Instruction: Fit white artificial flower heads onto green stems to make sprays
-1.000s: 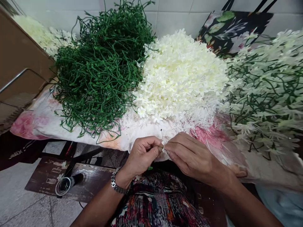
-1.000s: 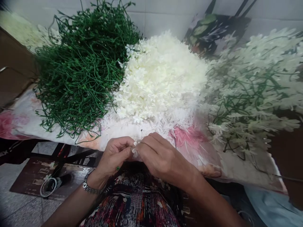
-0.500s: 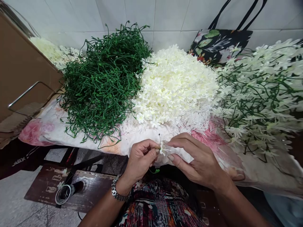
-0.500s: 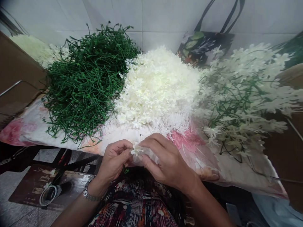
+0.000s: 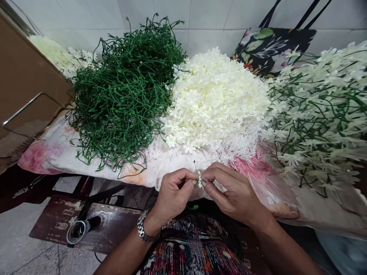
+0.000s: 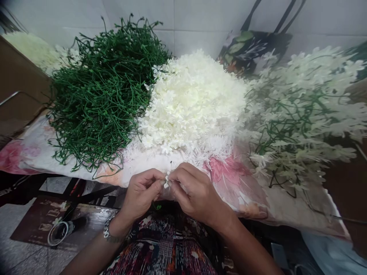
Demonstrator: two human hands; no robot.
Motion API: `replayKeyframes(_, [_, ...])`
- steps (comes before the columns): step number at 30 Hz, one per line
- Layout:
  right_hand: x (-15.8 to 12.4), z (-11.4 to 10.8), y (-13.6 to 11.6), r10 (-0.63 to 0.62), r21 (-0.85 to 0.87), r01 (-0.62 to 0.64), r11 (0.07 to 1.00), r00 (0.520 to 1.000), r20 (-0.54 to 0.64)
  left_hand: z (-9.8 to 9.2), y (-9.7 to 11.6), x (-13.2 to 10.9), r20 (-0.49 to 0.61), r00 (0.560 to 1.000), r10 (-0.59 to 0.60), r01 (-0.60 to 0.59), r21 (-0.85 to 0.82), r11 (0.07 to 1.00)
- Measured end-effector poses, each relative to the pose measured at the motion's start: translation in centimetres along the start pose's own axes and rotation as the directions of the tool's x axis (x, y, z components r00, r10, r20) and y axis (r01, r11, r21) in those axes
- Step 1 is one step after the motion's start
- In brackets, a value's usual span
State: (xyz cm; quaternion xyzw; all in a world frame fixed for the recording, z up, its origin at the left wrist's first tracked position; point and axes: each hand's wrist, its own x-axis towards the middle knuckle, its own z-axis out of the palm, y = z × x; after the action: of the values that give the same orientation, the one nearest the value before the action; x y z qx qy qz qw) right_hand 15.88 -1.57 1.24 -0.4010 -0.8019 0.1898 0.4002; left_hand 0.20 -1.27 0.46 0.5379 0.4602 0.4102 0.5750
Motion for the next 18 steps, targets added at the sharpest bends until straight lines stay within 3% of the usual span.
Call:
replayKeyframes(9, [-0.3,1.0,0.7,-0.028,-0.026,0.027,0.999,0.998,-0.056,0.4,-0.6,0.0,-0.031,0.999,0.019,-0.018,0.041,0.999])
replayKeyframes(18, [-0.1,1.7,0.8,-0.070,-0.084,0.063,0.994,0.994,-0.083,0.6,-0.4,0.0,-0.093,0.995,-0.047,0.052,0.043,0.998])
